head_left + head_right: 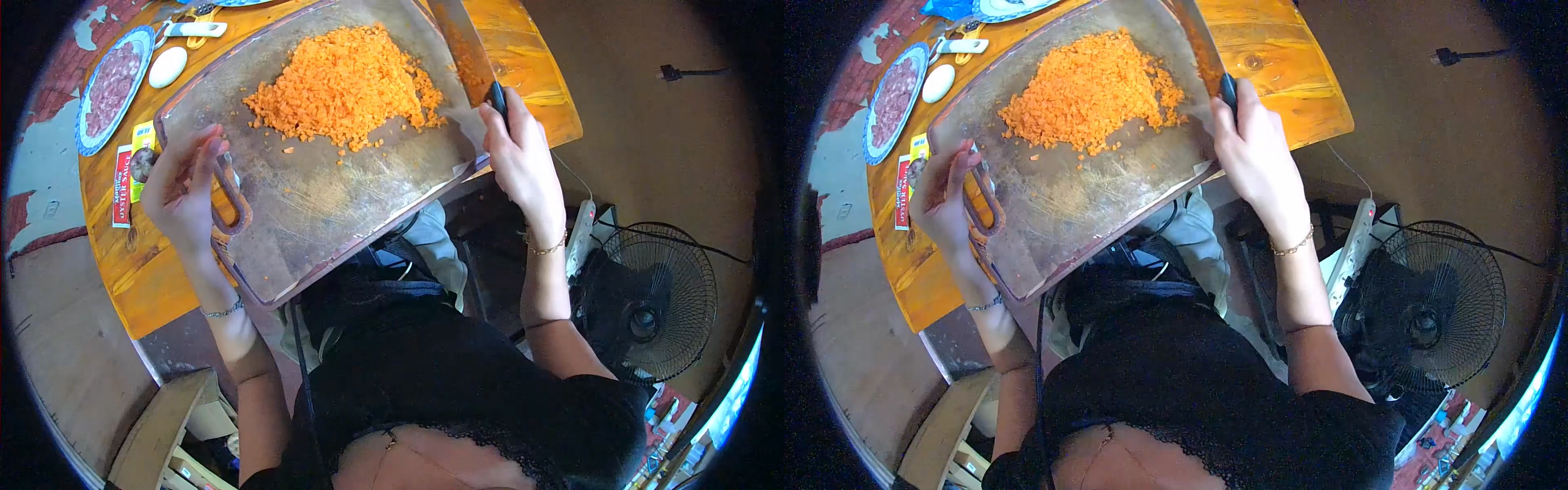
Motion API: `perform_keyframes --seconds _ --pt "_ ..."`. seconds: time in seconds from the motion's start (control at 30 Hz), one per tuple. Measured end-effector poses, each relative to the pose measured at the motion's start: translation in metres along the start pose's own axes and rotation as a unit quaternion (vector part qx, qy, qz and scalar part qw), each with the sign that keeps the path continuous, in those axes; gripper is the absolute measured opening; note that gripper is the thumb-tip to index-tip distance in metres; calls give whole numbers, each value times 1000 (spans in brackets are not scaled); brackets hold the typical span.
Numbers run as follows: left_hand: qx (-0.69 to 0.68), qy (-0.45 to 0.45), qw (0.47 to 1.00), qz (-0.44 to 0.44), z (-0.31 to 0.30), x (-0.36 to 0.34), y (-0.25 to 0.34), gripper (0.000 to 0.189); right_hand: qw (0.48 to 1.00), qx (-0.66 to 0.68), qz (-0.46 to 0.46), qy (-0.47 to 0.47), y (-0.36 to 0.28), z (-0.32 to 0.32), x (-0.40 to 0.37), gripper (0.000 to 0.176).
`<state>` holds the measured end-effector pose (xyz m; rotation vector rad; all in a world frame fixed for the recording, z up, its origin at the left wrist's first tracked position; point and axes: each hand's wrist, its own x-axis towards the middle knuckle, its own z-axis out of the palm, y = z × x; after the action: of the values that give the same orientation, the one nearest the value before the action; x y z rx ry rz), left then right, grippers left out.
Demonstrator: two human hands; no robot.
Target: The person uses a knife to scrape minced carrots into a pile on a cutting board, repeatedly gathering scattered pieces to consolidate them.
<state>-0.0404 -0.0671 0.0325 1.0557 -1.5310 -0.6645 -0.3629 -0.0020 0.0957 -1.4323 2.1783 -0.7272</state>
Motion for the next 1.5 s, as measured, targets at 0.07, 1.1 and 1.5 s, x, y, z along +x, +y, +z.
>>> perform_keyframes --seconds 0.07,1.1,1.5 --pt "7 -9 1000 0 -2 0 -1 14 1000 -16 -14 14 7 5 1 27" --pt "-2 -18 1000 -4 2 -4 -2 13 996 44 -71 -27 -21 26 -8 22" --pt "-10 -13 1000 -11 1 -5 2 9 1000 -3 -13 17 13 11 1 24"
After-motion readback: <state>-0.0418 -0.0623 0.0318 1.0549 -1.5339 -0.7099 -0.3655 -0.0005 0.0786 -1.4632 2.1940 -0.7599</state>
